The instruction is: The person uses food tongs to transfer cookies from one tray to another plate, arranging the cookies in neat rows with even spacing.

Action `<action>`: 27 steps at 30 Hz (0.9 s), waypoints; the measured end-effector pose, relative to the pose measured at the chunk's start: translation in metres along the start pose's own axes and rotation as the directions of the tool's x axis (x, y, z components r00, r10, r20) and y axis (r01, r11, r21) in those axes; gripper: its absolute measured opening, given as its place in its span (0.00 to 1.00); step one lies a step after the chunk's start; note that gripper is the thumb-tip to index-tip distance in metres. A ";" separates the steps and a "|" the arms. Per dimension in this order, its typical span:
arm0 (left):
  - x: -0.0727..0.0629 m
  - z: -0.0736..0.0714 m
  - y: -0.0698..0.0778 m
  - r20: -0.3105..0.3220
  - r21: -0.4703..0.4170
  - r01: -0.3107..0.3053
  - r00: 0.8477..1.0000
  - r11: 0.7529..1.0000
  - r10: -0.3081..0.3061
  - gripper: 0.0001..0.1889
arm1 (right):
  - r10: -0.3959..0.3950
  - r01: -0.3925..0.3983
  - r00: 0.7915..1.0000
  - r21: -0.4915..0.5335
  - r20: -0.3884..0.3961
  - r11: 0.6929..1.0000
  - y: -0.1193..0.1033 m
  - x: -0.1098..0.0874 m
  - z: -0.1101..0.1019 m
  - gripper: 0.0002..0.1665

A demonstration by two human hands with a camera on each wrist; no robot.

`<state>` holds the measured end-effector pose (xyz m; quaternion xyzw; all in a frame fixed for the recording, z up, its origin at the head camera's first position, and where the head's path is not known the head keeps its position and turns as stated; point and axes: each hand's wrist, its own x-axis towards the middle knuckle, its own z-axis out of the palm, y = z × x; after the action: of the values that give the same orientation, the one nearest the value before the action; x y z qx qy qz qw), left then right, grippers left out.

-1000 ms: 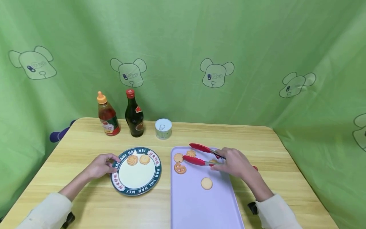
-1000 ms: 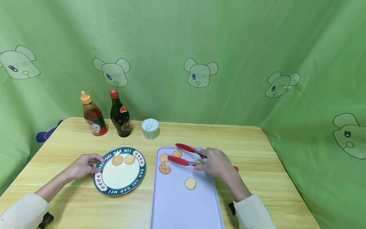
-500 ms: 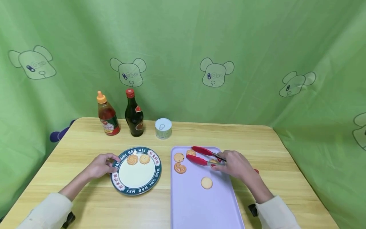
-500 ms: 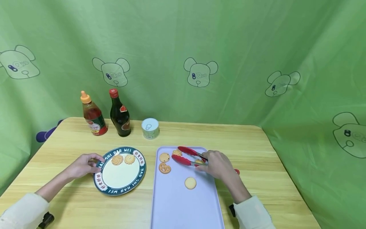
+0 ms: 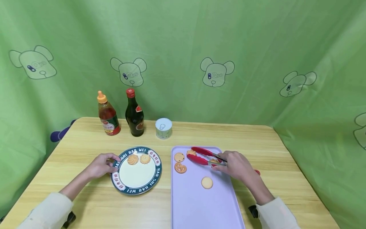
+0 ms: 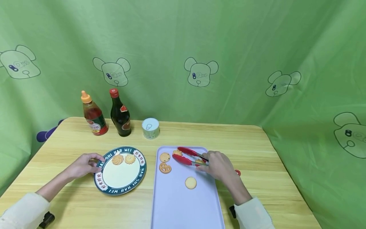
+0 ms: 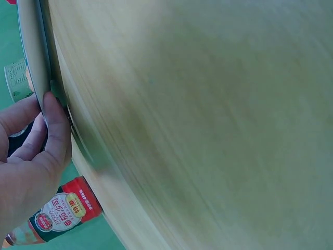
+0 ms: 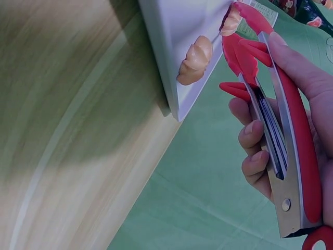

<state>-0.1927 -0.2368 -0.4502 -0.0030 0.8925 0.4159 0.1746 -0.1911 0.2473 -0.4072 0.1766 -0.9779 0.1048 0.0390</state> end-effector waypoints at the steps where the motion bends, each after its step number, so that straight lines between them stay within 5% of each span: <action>1: 0.000 0.000 0.000 0.000 0.000 0.001 1.000 1.000 -0.001 0.19 | -0.002 0.002 1.000 -0.004 -0.001 1.000 0.000 0.000 0.000 0.35; 13: 0.000 0.000 0.000 0.002 -0.009 0.003 1.000 1.000 -0.003 0.19 | 0.032 -0.032 0.998 -0.007 0.045 0.999 -0.001 -0.001 -0.001 0.36; 27: 0.000 -0.001 0.000 0.008 -0.015 0.005 1.000 1.000 -0.005 0.19 | 0.015 -0.015 1.000 -0.005 0.025 1.000 -0.004 0.001 -0.007 0.25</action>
<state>-0.1926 -0.2375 -0.4493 -0.0047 0.8887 0.4220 0.1792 -0.1906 0.2448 -0.3999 0.1705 -0.9798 0.1007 0.0262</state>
